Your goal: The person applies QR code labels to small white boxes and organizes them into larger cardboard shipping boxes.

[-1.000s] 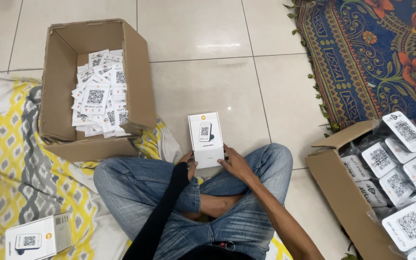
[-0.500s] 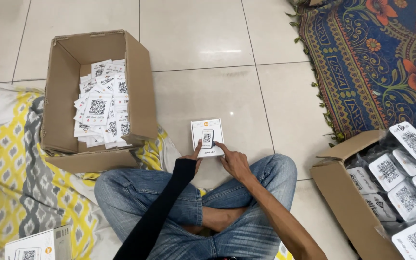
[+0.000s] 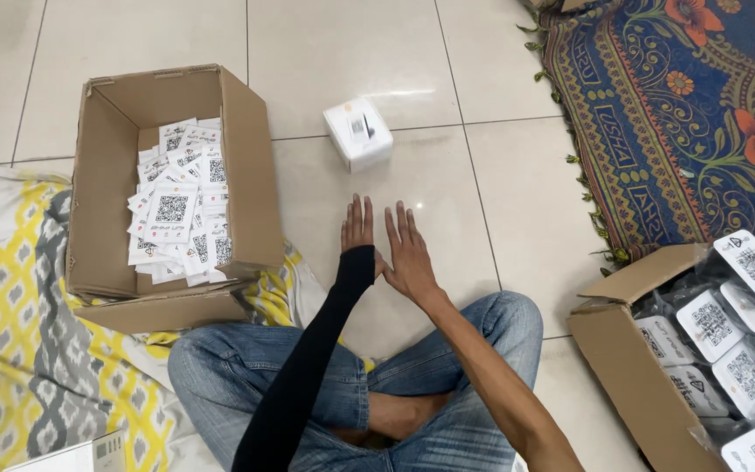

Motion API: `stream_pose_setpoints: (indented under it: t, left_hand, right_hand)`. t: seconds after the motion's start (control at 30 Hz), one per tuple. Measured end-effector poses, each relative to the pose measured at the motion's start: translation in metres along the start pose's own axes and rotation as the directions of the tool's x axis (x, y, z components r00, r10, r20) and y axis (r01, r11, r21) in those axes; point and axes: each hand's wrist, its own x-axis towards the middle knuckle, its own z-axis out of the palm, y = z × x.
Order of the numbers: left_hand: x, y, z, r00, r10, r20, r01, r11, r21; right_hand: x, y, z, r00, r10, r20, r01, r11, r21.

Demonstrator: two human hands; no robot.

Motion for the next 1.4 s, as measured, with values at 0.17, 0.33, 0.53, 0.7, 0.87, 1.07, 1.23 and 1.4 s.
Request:
stream_pose_setpoints:
  t: [0.17, 0.33, 0.53, 0.7, 0.87, 1.07, 1.23, 1.4]
  left_hand:
    - [-0.013, 0.015, -0.031, 0.981, 0.170, -0.097, -0.185, 0.969, -0.165]
    - [-0.070, 0.014, -0.084, 0.990, 0.128, -0.060, -0.139, 0.963, -0.232]
    - [-0.162, -0.035, -0.148, 0.944, 0.085, -0.319, -0.177, 0.946, -0.270]
    - [-0.276, -0.108, -0.200, 0.786, -0.154, -0.599, 0.082, 0.986, -0.146]
    - [-0.394, -0.145, -0.256, 0.607, -0.371, -0.703, 0.365, 0.916, -0.168]
    - [-0.502, -0.253, -0.250, 0.376, -0.465, -0.802, 0.558, 0.804, -0.205]
    - [-0.548, -0.370, -0.215, 0.284, -0.620, -0.731, 0.490, 0.750, -0.445]
    - [-0.561, -0.405, -0.208, 0.228, -0.892, -0.391, 0.226, 0.439, -0.869]
  right_hand:
    - [-0.008, -0.012, 0.004, 0.996, -0.076, 0.038, 0.070, 0.988, 0.134]
    - [-0.017, -0.055, 0.002, 0.984, -0.068, 0.166, 0.028, 0.972, 0.234]
    - [-0.014, -0.143, 0.013, 0.931, -0.282, 0.233, 0.174, 0.903, 0.394]
    - [-0.006, -0.247, 0.052, 0.830, -0.541, 0.137, 0.369, 0.716, 0.593]
    - [-0.021, -0.338, 0.139, 0.703, -0.619, 0.350, 0.088, 0.565, 0.820]
    - [-0.078, -0.382, 0.252, 0.485, -0.611, 0.626, -0.157, 0.644, 0.749]
    - [-0.115, -0.384, 0.293, 0.371, -0.511, 0.775, -0.281, 0.734, 0.618]
    - [-0.127, -0.386, 0.293, 0.375, -0.655, 0.656, -0.418, 0.512, 0.750]
